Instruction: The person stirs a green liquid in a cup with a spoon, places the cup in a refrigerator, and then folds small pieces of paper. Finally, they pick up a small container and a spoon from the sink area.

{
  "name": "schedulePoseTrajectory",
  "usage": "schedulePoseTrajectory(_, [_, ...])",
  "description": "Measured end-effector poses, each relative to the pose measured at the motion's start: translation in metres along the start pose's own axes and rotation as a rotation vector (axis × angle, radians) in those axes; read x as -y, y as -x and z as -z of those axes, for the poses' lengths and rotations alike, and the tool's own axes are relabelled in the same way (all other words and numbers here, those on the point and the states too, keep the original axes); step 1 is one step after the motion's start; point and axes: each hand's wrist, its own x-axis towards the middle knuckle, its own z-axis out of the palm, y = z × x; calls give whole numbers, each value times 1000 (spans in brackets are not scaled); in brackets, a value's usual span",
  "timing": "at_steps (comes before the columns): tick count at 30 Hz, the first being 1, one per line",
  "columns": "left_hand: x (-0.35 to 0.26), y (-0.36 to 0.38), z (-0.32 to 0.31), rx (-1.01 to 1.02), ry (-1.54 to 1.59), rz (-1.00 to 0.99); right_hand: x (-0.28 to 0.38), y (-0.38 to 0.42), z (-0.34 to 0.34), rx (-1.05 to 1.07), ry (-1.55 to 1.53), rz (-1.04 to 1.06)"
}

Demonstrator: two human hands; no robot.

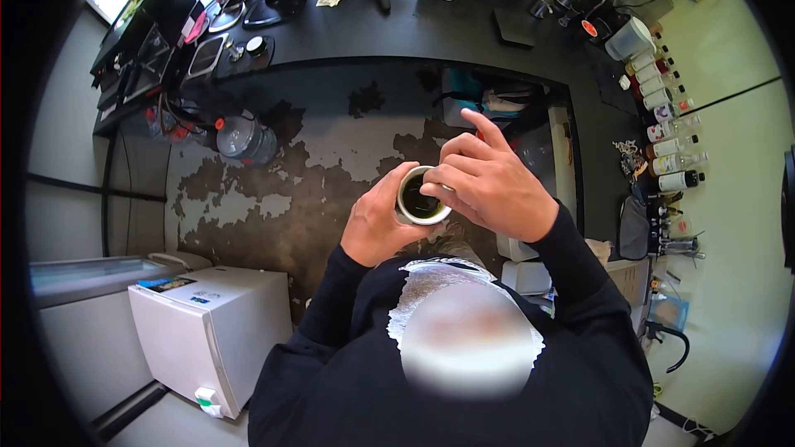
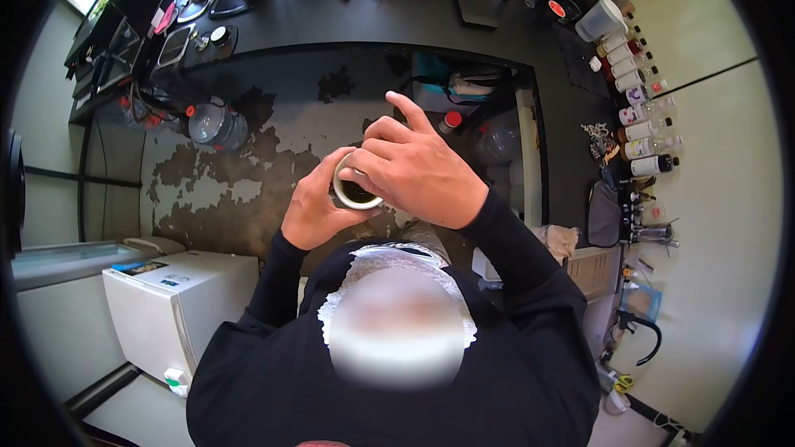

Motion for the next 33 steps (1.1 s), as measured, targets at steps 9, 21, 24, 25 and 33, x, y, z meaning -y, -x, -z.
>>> schedulePoseTrajectory(9, [18,0,-4,74,187,69,-1,6,-2,-66,-41,-45])
schedulePoseTrajectory(21, [23,2,-8,49,346,186,-1,4,2,-48,-95,-36])
schedulePoseTrajectory(24, [30,6,-16,25,451,196,0,2,7,-80,-92,-21])
schedulePoseTrajectory(25, [32,8,-18,-14,532,196,1,0,9,-78,-57,-41])
schedulePoseTrajectory(33, [28,10,-13,48,570,182,7,-4,16,6,-135,-16])
